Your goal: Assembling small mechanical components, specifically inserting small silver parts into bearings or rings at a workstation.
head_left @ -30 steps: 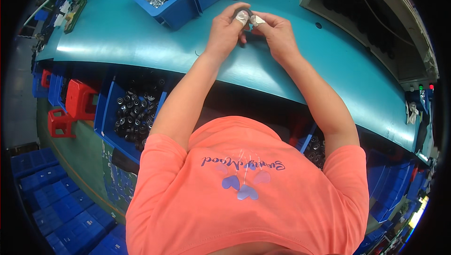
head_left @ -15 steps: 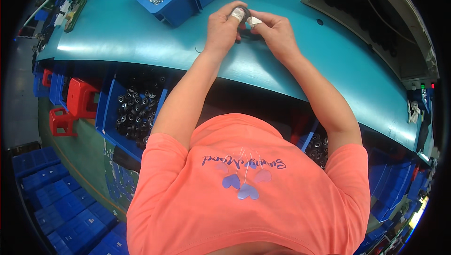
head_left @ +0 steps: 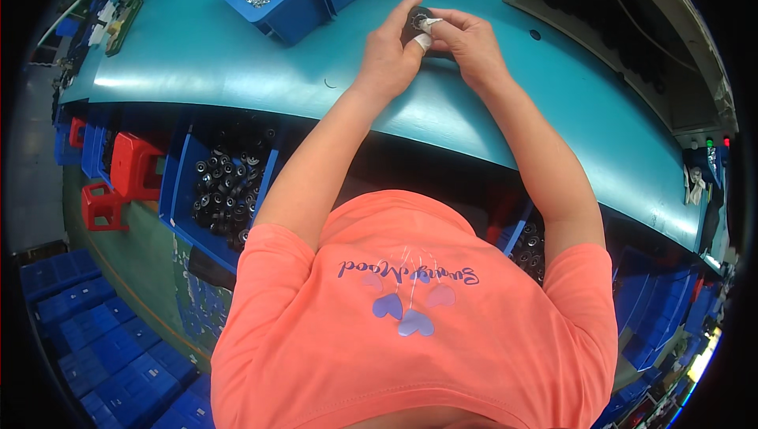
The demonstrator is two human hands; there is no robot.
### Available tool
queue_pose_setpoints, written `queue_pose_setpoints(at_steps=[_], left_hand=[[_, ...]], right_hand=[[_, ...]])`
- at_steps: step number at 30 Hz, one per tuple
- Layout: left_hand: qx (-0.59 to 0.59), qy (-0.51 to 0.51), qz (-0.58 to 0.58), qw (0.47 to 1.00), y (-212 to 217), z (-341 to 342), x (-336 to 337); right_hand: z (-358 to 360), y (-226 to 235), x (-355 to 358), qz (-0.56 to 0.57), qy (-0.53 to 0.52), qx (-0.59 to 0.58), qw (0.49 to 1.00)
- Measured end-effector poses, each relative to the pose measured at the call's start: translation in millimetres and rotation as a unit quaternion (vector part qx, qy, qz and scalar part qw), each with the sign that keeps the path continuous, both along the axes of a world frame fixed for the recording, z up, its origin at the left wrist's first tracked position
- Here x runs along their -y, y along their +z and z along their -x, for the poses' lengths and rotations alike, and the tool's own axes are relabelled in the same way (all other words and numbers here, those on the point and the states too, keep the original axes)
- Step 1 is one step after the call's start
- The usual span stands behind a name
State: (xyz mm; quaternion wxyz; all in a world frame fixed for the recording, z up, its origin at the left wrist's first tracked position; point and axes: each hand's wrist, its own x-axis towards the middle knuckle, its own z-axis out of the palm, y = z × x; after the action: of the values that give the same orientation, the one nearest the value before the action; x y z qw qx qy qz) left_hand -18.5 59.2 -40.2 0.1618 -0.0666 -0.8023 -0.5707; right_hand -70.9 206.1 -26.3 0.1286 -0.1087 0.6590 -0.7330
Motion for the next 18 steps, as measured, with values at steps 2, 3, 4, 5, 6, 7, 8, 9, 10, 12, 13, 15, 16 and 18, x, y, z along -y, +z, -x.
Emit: queue_pose_setpoints(at_steps=[2, 3, 4, 5, 6, 7, 8, 9, 10, 12, 13, 15, 16, 18], left_hand=[[-0.007, 0.010, 0.014, 1.000, 4.7, -3.2, -2.7], [-0.037, 0.022, 0.034, 0.998, 3.4, -2.9, -4.0], [-0.068, 0.035, 0.055, 0.996, 2.0, -3.0, -4.5], [-0.098, 0.048, 0.076, 0.991, 1.4, -3.4, -5.1], [-0.097, 0.054, 0.089, 0.990, 1.5, -4.3, -5.5], [-0.096, 0.059, 0.103, 0.988, 2.4, -4.6, -6.0], [-0.095, 0.064, 0.117, 0.987, 3.4, -4.8, -6.4], [-0.090, 0.065, 0.104, 0.988, 4.1, -4.7, -6.7], [-0.085, 0.065, 0.092, 0.990, 4.5, -4.5, -6.8], [-0.085, 0.061, 0.075, 0.992, 5.1, -4.6, -6.7], [-0.089, 0.058, 0.069, 0.992, 4.8, -4.9, -6.6], [-0.091, 0.053, 0.067, 0.992, 5.9, -5.9, -6.2], [-0.088, 0.049, 0.071, 0.992, 7.3, -6.7, -6.9], [-0.095, 0.050, 0.088, 0.990, 7.5, -6.1, -8.0]], right_hand=[[1.4, -0.7, -1.7, -0.007, -0.004, 0.002, 1.000], [2.5, -1.6, -2.5, -0.011, -0.004, 0.003, 1.000], [2.8, -1.9, -2.4, -0.014, -0.003, 0.004, 1.000], [2.7, -2.0, -2.8, -0.008, 0.003, 0.006, 1.000], [2.5, -2.1, -3.4, -0.002, 0.009, 0.009, 1.000], [2.8, -1.8, -3.9, 0.005, 0.015, 0.010, 1.000], [2.9, -1.9, -3.8, 0.012, 0.020, 0.016, 1.000], [3.0, -2.3, -3.7, 0.019, 0.025, 0.021, 0.999], [2.7, -1.8, -3.3, 0.026, 0.030, 0.027, 0.999], [-1.7, 1.1, -0.3, 0.030, 0.028, 0.022, 0.999], [-3.2, 1.9, 1.2, 0.032, 0.029, 0.020, 0.999], [-2.2, 1.6, 1.6, 0.032, 0.024, 0.030, 0.999], [-1.5, 0.8, 0.7, 0.031, 0.020, 0.035, 0.999], [4.4, -5.9, -1.3, 0.027, 0.024, 0.039, 0.999]])
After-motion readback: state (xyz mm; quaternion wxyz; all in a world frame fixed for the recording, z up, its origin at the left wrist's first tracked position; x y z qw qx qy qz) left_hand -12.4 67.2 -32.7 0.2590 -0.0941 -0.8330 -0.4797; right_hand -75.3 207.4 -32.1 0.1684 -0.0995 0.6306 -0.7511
